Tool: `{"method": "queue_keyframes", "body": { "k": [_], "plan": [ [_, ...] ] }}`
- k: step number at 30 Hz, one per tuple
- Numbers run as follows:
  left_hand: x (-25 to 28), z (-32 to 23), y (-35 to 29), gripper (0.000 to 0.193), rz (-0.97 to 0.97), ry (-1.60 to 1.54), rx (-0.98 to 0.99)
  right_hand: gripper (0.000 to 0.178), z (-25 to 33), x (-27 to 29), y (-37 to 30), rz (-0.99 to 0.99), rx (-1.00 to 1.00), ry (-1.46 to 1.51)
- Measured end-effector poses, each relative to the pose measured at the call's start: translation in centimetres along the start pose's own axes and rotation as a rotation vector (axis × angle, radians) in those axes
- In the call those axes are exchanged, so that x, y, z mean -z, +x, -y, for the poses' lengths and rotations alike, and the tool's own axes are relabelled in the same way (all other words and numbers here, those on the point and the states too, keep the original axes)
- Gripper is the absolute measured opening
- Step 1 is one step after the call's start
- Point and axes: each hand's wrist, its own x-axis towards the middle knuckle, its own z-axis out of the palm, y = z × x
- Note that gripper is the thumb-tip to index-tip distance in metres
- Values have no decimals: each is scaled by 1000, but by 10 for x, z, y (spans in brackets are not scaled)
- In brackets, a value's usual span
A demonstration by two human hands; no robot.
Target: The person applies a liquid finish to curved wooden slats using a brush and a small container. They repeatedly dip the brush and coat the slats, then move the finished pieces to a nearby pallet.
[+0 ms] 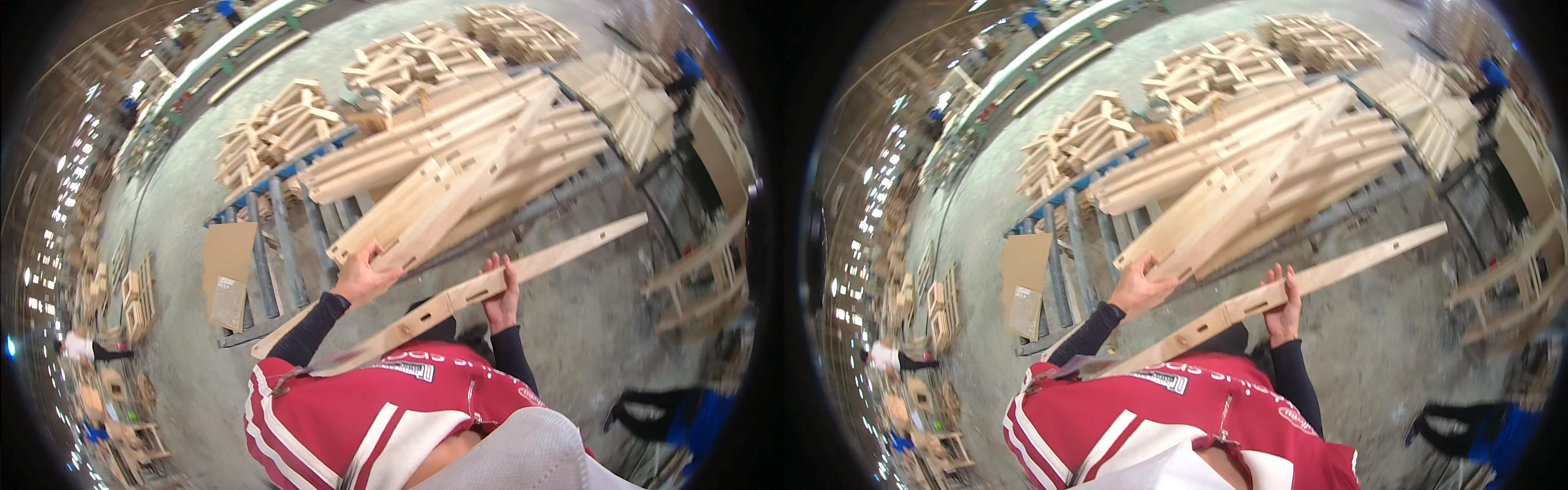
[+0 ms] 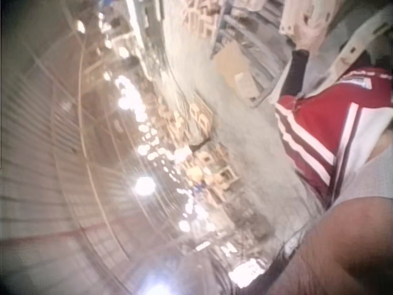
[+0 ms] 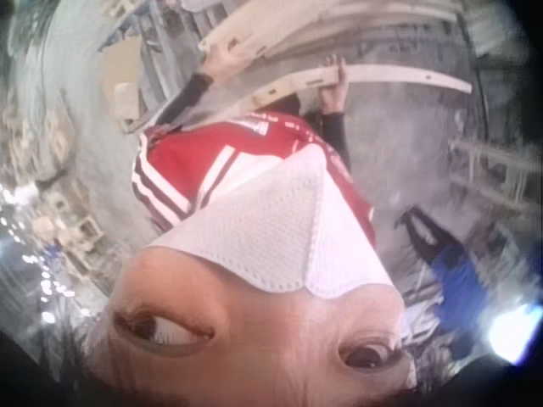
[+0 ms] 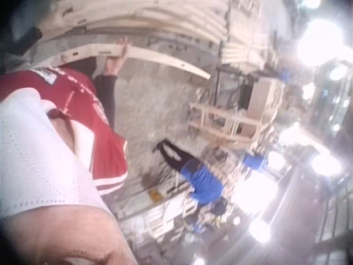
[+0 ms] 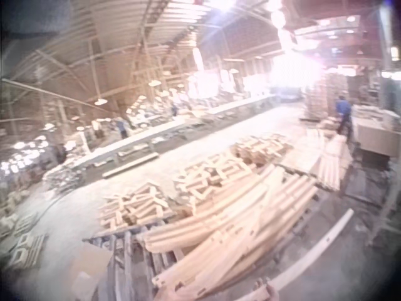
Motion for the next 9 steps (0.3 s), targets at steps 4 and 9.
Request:
{"method": "queue_keyframes", "body": {
  "k": [4, 9],
  "plan": [
    [-25, 2, 38, 45, 12, -109, -47, 34, 44, 3, 68, 30, -13, 15],
    [-23, -14, 57, 44, -1, -196, -26, 45, 51, -7, 156, -49, -99, -60]
  ]
}}
